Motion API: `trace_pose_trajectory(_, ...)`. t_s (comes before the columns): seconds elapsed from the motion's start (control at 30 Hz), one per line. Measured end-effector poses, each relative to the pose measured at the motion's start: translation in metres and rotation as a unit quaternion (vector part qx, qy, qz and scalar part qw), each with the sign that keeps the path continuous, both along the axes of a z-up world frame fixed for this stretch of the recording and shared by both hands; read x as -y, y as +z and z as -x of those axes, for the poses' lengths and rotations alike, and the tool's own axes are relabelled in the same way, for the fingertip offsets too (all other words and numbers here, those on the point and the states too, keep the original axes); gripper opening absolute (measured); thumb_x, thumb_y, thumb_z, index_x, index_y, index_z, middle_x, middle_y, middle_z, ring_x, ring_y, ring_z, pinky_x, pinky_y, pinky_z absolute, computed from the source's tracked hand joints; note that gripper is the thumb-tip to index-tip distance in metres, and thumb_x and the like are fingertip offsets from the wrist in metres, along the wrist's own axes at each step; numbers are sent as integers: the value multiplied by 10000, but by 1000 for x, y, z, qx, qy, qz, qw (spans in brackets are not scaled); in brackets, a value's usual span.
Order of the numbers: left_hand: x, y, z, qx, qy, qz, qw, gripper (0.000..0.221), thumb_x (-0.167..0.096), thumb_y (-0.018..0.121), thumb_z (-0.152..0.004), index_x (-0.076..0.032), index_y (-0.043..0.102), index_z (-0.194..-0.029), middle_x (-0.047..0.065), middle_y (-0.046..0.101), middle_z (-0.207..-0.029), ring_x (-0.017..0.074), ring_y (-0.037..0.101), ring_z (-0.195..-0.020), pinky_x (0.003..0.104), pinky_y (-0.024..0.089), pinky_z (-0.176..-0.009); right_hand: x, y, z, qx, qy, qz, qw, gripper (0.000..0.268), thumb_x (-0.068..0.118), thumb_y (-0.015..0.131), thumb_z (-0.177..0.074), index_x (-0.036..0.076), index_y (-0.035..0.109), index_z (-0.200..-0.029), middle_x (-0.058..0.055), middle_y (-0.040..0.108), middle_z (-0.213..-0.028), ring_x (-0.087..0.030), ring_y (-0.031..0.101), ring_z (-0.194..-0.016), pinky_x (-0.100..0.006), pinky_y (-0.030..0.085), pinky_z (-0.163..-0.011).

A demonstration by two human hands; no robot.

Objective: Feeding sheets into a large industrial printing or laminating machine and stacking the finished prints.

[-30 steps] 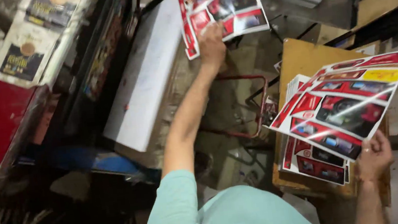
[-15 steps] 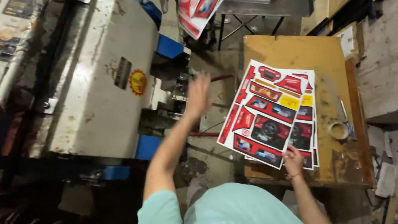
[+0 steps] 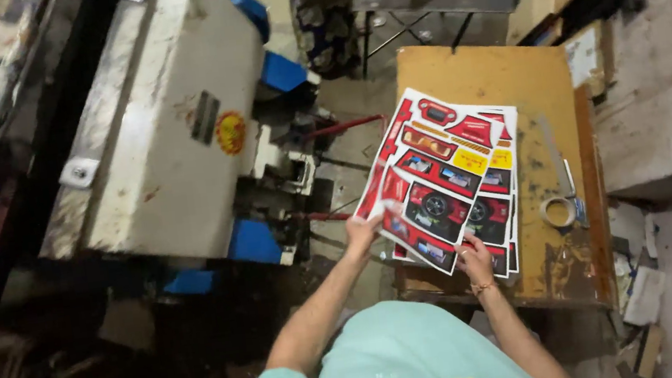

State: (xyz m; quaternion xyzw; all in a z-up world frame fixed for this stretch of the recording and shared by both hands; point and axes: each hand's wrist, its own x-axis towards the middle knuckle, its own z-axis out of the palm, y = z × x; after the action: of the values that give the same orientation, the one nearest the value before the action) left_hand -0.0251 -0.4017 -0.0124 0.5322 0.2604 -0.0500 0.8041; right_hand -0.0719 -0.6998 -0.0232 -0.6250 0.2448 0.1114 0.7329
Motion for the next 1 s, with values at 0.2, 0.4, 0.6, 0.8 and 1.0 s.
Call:
trace_pose_trajectory(0.2,-61,125,-14,242,-43,15,969,296,-99,789,-899,15,746,-1168,30,764,-1066,95,691,-917,295,578,-829,-55,-34,-43,-36,127,-421,897,411,2,506,-1022,15,506,-1433,-59,647,-1302,-129,661,-1079,-274,528,-965)
trace_pose_trajectory(0.4,-252,86,3,185,151,-127,963,276,-98,791,-847,4,742,-1099,19,765,-950,89,693,-802,297,585,-708,-253,167,-90,6,202,-185,962,550,-63,561,-899,19,485,-1437,-34,660,-1302,-111,680,-1137,-220,572,-962)
trace_pose_trajectory(0.6,-386,9,-6,-84,150,-230,958,245,-147,816,-782,-39,743,-989,69,735,-723,136,672,-557,337,562,-520,-390,43,-141,11,159,-45,986,531,-102,612,-833,28,556,-1345,-117,690,-1032,-181,681,-832,-308,561,-705)
trace_pose_trajectory(0.8,-438,-47,-76,-200,137,-339,909,376,-309,884,-657,-112,764,-953,111,772,-899,292,726,-835,429,566,-773,-438,-40,-188,57,159,281,945,429,-6,617,-915,43,595,-1340,-104,709,-889,-178,655,-732,-313,537,-616)
trace_pose_trajectory(1.0,-468,-29,-78,-253,119,-299,913,404,-286,895,-608,-109,759,-944,114,776,-913,282,748,-850,417,584,-798,-420,-43,-222,-27,298,70,952,462,-27,595,-889,28,562,-1347,-105,710,-914,-147,662,-740,-305,531,-604)
